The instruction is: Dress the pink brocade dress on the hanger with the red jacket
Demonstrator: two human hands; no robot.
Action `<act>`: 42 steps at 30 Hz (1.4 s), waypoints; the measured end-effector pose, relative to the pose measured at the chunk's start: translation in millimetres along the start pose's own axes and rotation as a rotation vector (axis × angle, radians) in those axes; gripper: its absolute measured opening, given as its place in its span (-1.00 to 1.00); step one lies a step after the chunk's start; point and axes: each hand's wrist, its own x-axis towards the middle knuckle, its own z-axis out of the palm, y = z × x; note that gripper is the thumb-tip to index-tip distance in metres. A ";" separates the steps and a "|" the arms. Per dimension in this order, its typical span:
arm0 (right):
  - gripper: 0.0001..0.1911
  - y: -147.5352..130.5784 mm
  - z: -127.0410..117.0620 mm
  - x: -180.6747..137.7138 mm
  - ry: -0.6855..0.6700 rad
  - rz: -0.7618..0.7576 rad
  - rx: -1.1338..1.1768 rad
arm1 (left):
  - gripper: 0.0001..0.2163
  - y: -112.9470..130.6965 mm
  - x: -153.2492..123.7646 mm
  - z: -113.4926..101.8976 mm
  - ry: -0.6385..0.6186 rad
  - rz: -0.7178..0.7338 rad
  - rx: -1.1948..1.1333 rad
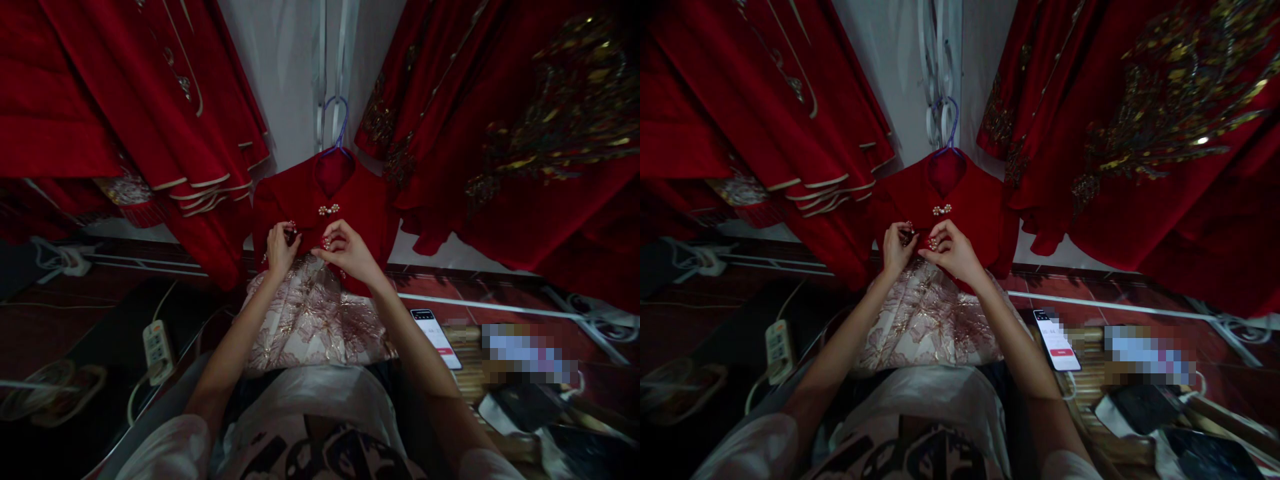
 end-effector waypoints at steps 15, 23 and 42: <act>-0.82 82.0 43.8 75.4 0.092 -0.126 -0.240 | -0.74 -18.0 14.7 4.7 -0.007 -0.225 -0.456; -0.78 79.0 44.8 73.3 0.167 -0.197 -0.392 | -0.74 -14.4 12.9 3.4 -0.045 -0.235 -0.518; -0.86 80.2 43.9 65.0 0.212 -0.170 -0.296 | -0.78 -18.1 14.6 -11.1 -0.171 -0.120 -0.431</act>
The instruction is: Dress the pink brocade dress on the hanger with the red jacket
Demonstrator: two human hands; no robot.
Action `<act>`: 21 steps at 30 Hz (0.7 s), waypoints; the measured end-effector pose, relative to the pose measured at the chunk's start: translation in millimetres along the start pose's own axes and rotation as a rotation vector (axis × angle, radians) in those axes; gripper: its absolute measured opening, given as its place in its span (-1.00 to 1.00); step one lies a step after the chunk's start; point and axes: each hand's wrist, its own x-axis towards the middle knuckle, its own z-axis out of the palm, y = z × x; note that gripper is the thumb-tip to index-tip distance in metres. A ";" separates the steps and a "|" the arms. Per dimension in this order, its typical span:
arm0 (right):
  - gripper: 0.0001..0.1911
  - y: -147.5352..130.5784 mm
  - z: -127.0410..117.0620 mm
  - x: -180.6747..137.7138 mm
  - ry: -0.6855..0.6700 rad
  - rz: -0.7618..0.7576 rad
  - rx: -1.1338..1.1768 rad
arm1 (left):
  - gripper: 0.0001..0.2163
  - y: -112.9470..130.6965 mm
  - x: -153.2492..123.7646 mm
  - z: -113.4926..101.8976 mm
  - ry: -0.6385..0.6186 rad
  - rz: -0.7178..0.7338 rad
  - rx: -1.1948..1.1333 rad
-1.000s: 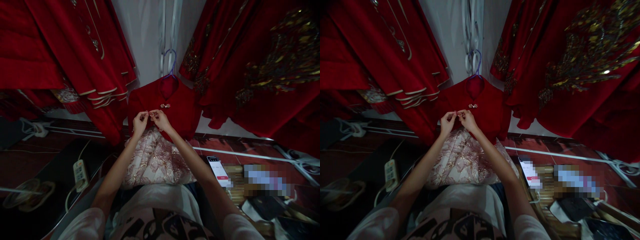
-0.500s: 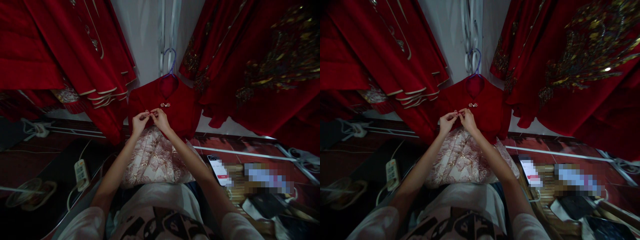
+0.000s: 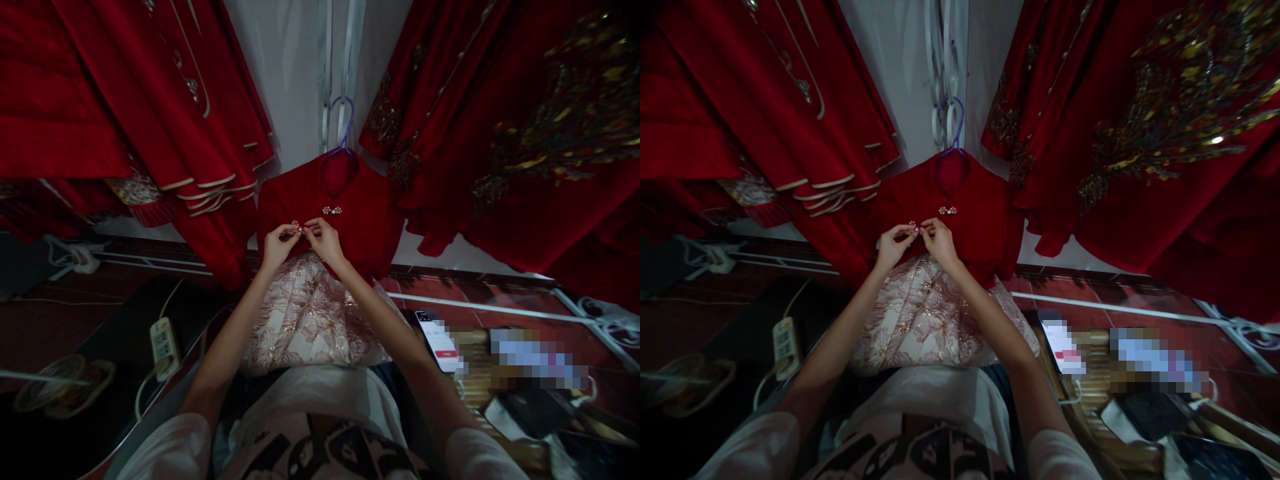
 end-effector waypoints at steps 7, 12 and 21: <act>-0.82 1.6 -19.4 -21.7 -0.091 0.245 0.249 | -0.85 -14.4 -56.7 15.5 0.257 -0.035 0.279; -0.83 -1.1 -23.7 -43.8 -0.062 0.237 0.024 | -0.46 -24.7 -76.5 17.2 0.163 -0.006 0.478; -0.69 21.8 -8.3 -81.4 0.053 0.211 -0.411 | -0.51 -27.9 -45.1 10.3 0.022 -0.117 0.698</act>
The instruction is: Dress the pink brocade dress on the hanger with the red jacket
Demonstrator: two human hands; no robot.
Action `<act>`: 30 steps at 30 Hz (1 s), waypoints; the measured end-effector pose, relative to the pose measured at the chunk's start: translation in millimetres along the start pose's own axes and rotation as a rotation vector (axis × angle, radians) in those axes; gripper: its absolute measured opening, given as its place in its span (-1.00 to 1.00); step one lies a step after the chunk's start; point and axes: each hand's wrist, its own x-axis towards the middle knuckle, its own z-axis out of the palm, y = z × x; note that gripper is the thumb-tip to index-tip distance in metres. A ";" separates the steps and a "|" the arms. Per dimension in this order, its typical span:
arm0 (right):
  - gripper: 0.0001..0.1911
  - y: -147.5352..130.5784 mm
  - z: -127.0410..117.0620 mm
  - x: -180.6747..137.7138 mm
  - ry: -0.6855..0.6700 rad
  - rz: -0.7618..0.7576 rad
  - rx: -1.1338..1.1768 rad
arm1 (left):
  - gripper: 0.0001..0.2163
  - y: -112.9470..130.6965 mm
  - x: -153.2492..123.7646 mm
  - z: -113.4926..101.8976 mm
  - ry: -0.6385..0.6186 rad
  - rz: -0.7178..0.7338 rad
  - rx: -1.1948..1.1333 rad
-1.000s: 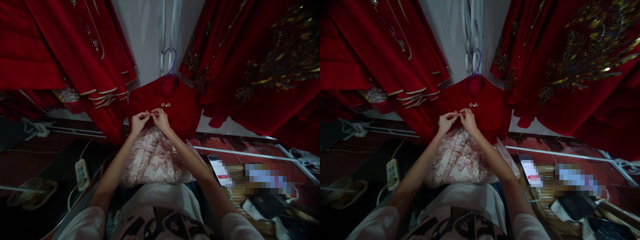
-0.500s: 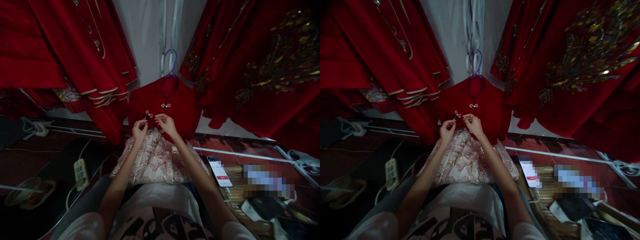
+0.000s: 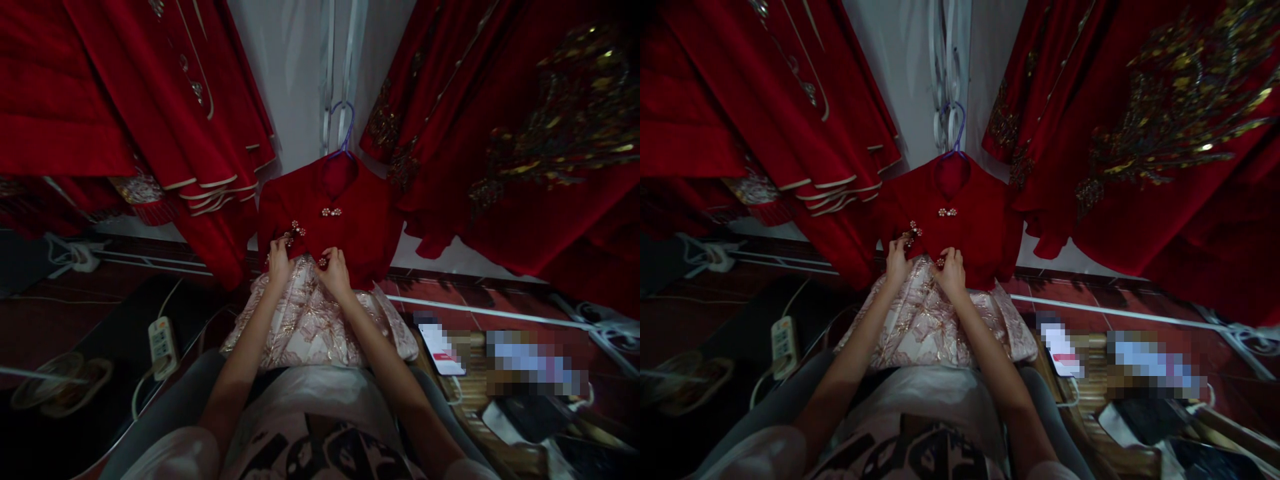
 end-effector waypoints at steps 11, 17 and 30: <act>-0.83 16.1 2.4 12.7 -0.079 0.046 0.255 | -0.73 26.2 -36.3 -17.7 0.069 0.012 -0.093; -0.87 9.8 -5.4 20.5 -0.044 0.162 0.355 | -0.76 19.1 -40.3 0.0 -0.059 -0.053 -0.465; -0.80 -23.5 -51.7 17.1 -0.306 0.125 0.523 | -0.92 8.4 -23.8 9.9 -0.098 -0.161 -0.210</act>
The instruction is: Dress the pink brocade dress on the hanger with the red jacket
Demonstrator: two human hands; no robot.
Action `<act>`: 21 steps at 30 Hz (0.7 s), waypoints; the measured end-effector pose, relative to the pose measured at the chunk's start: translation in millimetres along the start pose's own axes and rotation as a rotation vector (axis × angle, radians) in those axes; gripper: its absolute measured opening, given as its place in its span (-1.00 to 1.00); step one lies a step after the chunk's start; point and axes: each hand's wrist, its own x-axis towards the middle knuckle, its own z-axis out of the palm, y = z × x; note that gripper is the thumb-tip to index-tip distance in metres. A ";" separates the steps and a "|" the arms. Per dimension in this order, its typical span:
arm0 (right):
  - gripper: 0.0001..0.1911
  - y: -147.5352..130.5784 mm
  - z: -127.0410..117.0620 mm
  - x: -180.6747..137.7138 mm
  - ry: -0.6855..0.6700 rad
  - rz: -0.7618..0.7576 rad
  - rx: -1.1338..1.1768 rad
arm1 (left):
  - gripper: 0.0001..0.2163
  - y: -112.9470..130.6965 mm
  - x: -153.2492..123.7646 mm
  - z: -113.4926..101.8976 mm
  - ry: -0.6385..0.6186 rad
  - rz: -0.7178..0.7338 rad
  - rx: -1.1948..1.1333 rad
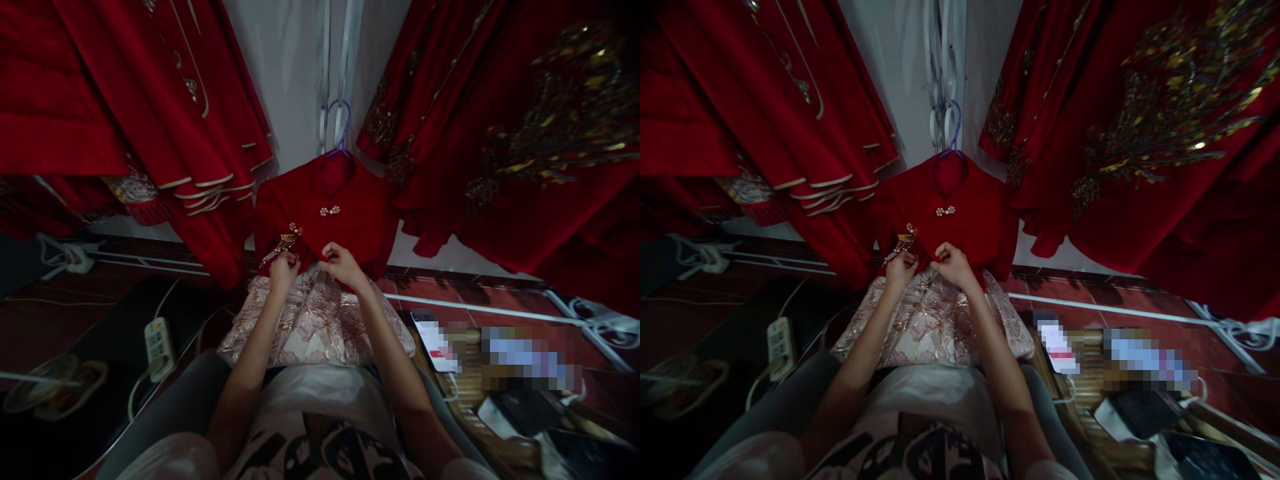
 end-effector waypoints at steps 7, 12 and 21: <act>-0.73 -5.3 26.8 7.2 -0.064 -0.009 0.117 | -0.88 2.4 -4.9 -3.6 0.030 0.048 -0.082; -0.73 16.3 48.6 27.4 0.004 -0.007 -0.007 | -0.86 -5.9 4.9 -1.1 0.035 -0.131 -0.513; -0.80 41.5 62.3 38.1 0.109 -0.104 -0.057 | -0.63 -5.5 10.1 -6.4 -0.017 -0.294 -0.872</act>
